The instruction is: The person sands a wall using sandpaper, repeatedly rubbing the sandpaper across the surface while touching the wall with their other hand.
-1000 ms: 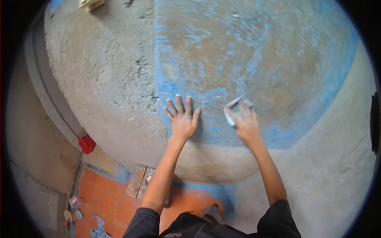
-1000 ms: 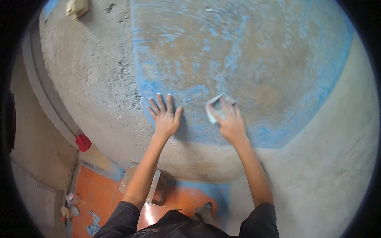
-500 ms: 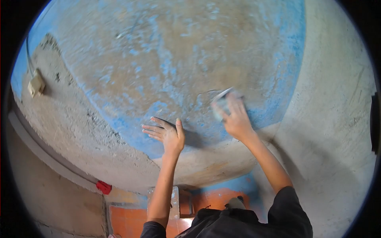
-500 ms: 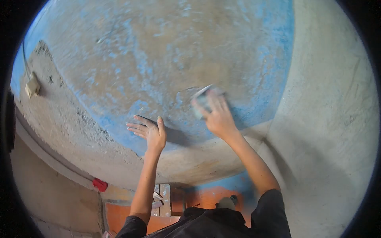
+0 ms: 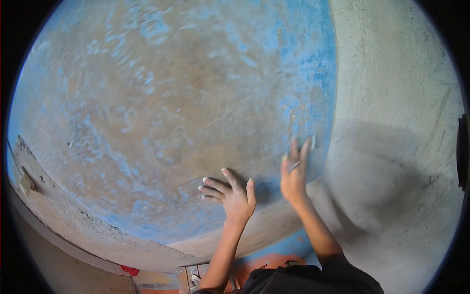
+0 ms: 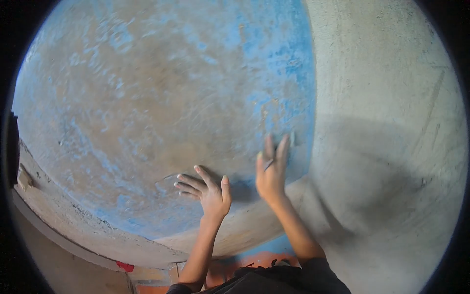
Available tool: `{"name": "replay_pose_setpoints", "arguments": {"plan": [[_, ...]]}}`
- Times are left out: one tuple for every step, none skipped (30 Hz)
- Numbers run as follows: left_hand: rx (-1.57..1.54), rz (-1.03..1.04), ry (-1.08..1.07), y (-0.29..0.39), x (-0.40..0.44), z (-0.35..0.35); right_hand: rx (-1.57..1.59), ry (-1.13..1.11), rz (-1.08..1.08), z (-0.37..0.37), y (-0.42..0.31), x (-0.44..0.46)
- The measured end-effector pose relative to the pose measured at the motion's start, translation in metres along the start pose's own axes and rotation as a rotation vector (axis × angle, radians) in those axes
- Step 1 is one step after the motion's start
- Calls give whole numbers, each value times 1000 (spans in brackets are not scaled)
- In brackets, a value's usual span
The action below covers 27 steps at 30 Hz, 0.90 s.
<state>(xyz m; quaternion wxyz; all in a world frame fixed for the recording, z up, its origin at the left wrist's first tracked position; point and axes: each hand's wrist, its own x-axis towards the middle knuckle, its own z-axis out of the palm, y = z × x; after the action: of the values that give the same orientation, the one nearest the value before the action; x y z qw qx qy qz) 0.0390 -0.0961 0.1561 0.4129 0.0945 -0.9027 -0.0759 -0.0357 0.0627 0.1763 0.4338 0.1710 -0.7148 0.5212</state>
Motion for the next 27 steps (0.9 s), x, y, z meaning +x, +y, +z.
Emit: {"name": "replay_pose_setpoints", "arguments": {"plan": [[40,8,22,2,-3,9,-90,-150,-91,-3,0,-14],[84,17,44,3,-6,15,-160,-245,-176,-9,5,-13],[54,9,67,6,-8,17,-229,-342,-260,-18,9,-10],[64,10,60,7,-10,21,-296,-444,-343,-27,12,-7],[76,7,50,7,-14,23,-254,-403,-248,-32,16,6],[88,3,41,8,-16,26,-202,-299,-201,-30,20,21],[104,12,63,9,-18,29,-150,-194,-153,-25,21,34],[76,6,72,11,-20,32,-98,-93,-104,-20,20,38],[48,1,82,13,-23,34,-188,-103,-132,-14,16,32],[19,-4,93,15,-25,35,-197,-210,-150,-11,9,17],[-34,-20,96,19,-26,32,-207,-317,-174,-11,2,-5],[-86,-35,103,25,-25,23,-216,-423,-201,-13,1,-21],[-138,-51,113,29,-24,16,-205,-484,-213,-15,0,-24],[-189,-36,143,32,-23,11,-216,-430,-212,-16,3,-16],[-231,-25,172,32,-22,5,-219,-381,-209,-19,-2,8],[-268,-18,202,30,-23,-1,-217,-337,-206,-20,-8,31],[-272,-39,205,28,-23,-7,-172,-250,-243,-20,-13,57],[-277,-61,215,25,-21,-12,-123,-161,-282,-18,-16,75],[-282,-82,230,22,-18,-15,-150,-143,-312,-13,-17,78],[-248,-107,223,19,-17,-20,-176,-123,-345,-8,-19,79],[-214,-132,216,16,-17,-23,-200,-102,-377,-2,-22,80],[-179,-158,208,12,-17,-26,-198,-162,-364,5,-24,66],[-157,-171,203,7,-18,-29,-196,-223,-350,10,-21,38],[-135,-185,196,2,-20,-32,-195,-285,-336,15,-18,10],[-115,-201,189,-2,-22,-35,-185,-355,-357,23,-16,-21],[-125,-216,212,-6,-24,-37,-177,-423,-378,31,-15,-53],[-137,-226,234,-11,-25,-38,-173,-487,-397,37,-15,-68]]}}
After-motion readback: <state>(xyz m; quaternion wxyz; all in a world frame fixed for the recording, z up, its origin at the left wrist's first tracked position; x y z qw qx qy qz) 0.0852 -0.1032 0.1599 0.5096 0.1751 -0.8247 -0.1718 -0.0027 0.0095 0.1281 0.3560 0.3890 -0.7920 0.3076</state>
